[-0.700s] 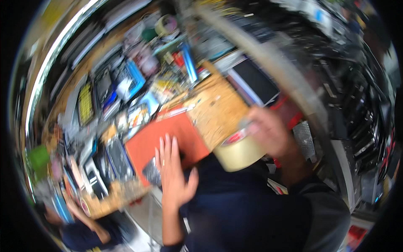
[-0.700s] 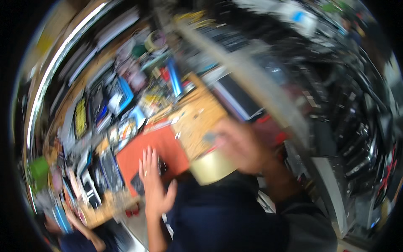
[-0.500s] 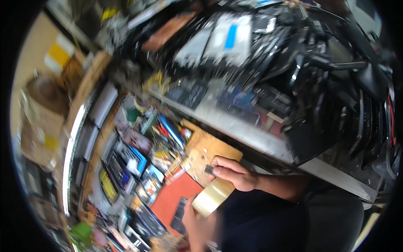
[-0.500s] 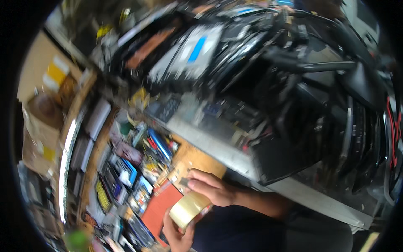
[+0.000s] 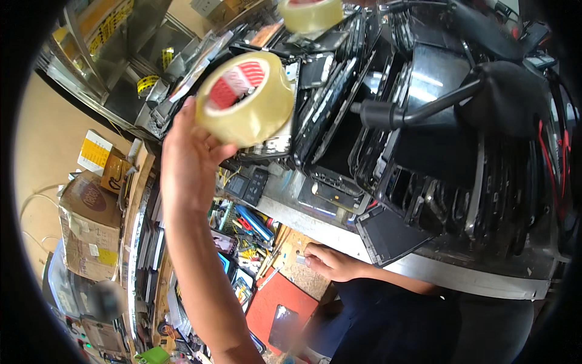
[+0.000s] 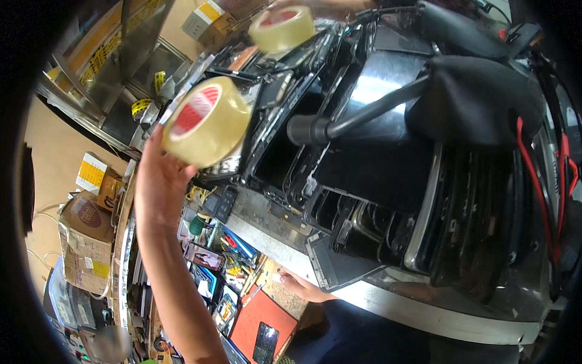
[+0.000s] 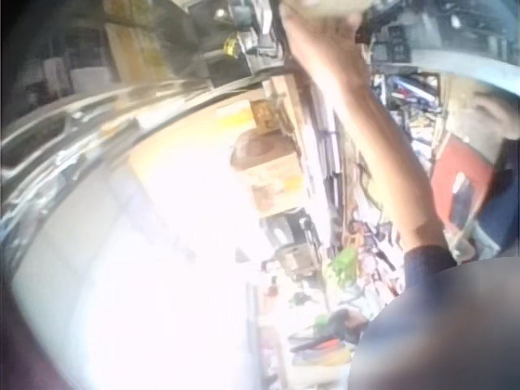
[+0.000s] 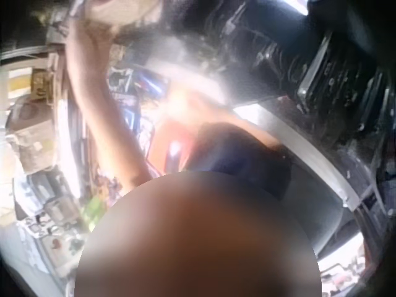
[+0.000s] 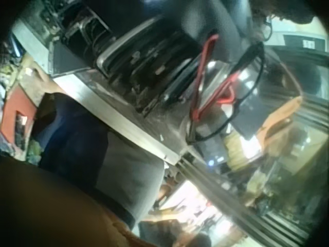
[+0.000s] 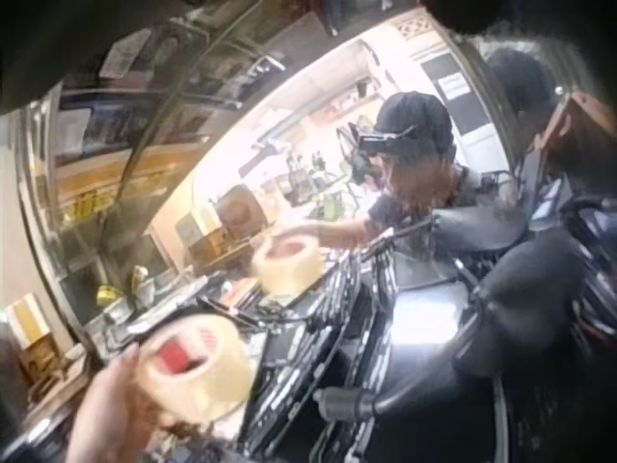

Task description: The person disassembles a smartphone, removes the battery, and handles the internal components. They then place a new screen assembly onto the phone chassis and connect the ribbon cables. The person works at a cluttered bench with multiple phones and tools visible.

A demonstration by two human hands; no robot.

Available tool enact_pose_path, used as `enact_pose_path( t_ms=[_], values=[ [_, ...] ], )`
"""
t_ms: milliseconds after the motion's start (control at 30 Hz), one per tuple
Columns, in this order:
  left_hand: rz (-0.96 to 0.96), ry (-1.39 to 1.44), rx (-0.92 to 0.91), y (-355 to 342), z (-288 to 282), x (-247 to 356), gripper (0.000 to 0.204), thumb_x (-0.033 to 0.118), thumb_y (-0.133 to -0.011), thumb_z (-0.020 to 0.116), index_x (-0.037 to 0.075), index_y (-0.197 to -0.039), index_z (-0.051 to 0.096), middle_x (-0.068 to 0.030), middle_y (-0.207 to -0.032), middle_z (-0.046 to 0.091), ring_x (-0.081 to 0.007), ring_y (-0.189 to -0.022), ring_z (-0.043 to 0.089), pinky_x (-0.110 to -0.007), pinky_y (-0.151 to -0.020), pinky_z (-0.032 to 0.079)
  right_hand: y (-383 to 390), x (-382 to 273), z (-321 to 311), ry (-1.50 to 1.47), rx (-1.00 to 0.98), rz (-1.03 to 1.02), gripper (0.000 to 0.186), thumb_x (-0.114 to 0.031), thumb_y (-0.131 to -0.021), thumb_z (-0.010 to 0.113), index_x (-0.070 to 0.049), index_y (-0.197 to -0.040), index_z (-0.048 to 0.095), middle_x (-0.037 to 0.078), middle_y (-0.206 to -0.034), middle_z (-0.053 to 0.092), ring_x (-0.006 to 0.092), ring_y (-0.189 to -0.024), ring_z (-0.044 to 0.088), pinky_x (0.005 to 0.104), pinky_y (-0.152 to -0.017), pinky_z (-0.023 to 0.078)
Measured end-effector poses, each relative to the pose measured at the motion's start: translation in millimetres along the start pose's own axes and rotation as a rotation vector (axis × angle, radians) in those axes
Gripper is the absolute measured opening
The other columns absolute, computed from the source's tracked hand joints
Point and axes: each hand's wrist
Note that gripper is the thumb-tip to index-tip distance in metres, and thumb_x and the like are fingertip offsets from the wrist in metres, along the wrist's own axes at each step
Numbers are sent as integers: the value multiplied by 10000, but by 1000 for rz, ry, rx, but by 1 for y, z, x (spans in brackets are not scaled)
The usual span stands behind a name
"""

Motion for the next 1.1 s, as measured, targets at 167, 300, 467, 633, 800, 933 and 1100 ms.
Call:
enact_pose_path(
  t_ms=[167, 300, 467, 633, 800, 933, 1100],
  values=[
    [697, -822, 477, 34, -18, 18, 470, 413, -1100, 616, -27, -1169, 764, -139, -1158, 728, -227, -1054, 650, -377, -989, 492, -6, 4, -6, -104, -95, 28, 134, -138, -1079, 637, -32, -1010, 595, 73, -847, 558, 175, -729, 539, 347, -669, 445],
    [735, -1050, 434, 157, -49, -1, 424, 308, -1106, 419, -4, -1078, 704, -126, -1008, 670, -245, -935, 633, -386, -885, 497, -2, 2, -4, 45, -67, 27, 56, -77, -995, 724, -26, -1007, 743, 95, -906, 654, 242, -804, 660, 371, -707, 517],
    [492, -709, -261, 266, -68, -117, 93, 53, -829, 815, 20, -879, 744, -46, -717, 618, -222, -587, 609, -367, -543, 481, -13, -25, 15, 263, -89, -6, 87, -22, -933, 727, -15, -1017, 750, 141, -941, 681, 327, -859, 706, 420, -753, 563],
    [273, -420, -63, 384, -61, -205, 68, 59, -901, 764, 9, -890, 719, -95, -734, 654, -261, -599, 646, -383, -528, 515, -3, -45, 71, 341, -318, -134, 118, 24, -926, 722, -11, -1037, 704, 120, -917, 657, 282, -745, 674, 383, -640, 526],
    [10, -451, 279, 466, -104, -217, 41, 4, -864, 775, 29, -882, 747, -74, -642, 601, -233, -513, 589, -365, -499, 467, 12, -64, 125, 601, -545, -313, 121, -41, -873, 731, -49, -907, 615, 123, -886, 566, 334, -848, 633, 459, -711, 524],
    [30, -364, 579, 504, -125, -213, 75, -22, -848, 769, 37, -894, 773, -22, -561, 467, -154, -461, 475, -317, -474, 375, 32, -71, 162, 615, -440, -350, 135, -30, -849, 727, -52, -865, 594, 125, -870, 553, 331, -787, 624, 456, -649, 517],
    [99, -419, 586, 523, -140, -221, 28, -5, -863, 751, -1, -889, 760, -21, -563, 482, -162, -460, 456, -319, -471, 371, 74, -79, 210, 484, -655, -369, 131, -48, -866, 686, -69, -811, 570, 114, -835, 523, 313, -749, 621, 433, -622, 516]
  ],
)
Point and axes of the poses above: each hand's wrist, its own y-axis away from the middle knuckle, its own z-axis out of the palm, x = y × z
